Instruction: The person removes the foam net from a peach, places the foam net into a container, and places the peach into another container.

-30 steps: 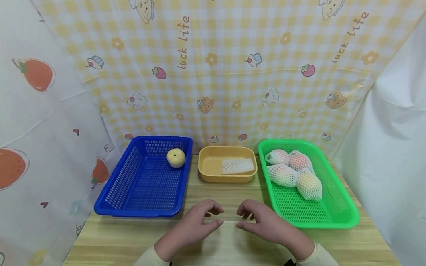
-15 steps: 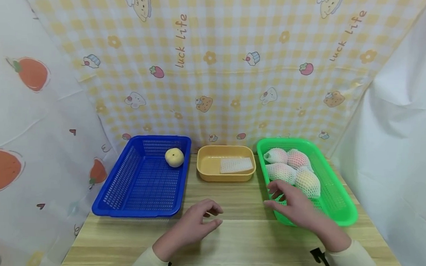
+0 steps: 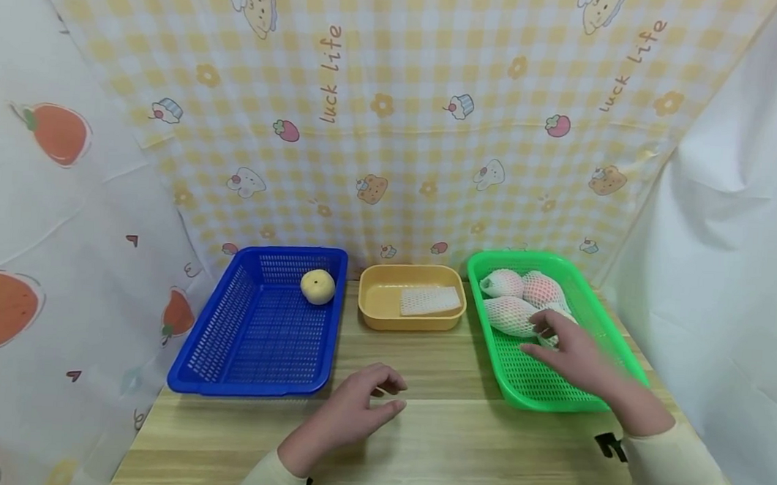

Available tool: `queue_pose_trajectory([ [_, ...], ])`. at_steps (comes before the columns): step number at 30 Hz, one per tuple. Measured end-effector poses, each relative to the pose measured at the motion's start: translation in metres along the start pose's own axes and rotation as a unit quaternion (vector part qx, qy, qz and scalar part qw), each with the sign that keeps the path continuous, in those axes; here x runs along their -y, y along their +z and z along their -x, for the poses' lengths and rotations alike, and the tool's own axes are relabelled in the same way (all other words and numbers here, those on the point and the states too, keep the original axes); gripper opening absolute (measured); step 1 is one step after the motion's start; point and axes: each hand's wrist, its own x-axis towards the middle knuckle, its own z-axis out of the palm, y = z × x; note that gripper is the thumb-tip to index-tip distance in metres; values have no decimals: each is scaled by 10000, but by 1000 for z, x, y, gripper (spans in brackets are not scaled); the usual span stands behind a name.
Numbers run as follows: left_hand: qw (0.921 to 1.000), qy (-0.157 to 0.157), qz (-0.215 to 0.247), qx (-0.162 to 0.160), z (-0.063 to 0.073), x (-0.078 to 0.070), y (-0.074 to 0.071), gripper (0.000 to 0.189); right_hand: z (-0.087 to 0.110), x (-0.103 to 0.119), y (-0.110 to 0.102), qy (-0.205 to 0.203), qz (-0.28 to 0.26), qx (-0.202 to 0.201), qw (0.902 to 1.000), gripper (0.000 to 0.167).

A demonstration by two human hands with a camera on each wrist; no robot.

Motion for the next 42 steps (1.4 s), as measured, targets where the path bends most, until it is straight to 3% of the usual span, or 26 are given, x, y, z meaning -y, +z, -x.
queue_pose_trajectory([
  [8, 10000, 42, 54, 11, 3, 0, 0, 18, -20, -25, -34, 835, 708, 611, 9921, 76],
  [11, 10000, 77, 54, 31, 1, 0, 1, 16, -29, -35, -41, 949, 983, 804, 9874, 85],
  [17, 9999, 103, 34, -17, 2, 1, 2, 19, -47, -54, -44, 1304, 999, 1547, 9742, 102],
  [25, 9999, 131, 33, 54, 2, -1, 1, 17, -66, -70, -41, 1586, 993, 2119, 9592, 99],
  [33, 9998, 71, 103, 144, 1, -4, 1, 18, -80, -80, -36, 1860, 983, 2305, 9501, 88],
  [40, 9994, 86, 230, 250, 0, -6, 2, 17, -83, -83, -39, 2609, 851, 2603, 9257, 86],
  [42, 9993, 69, 250, 261, 0, -6, 2, 16, -83, -83, -39, 2624, 797, 2690, 9233, 87],
])
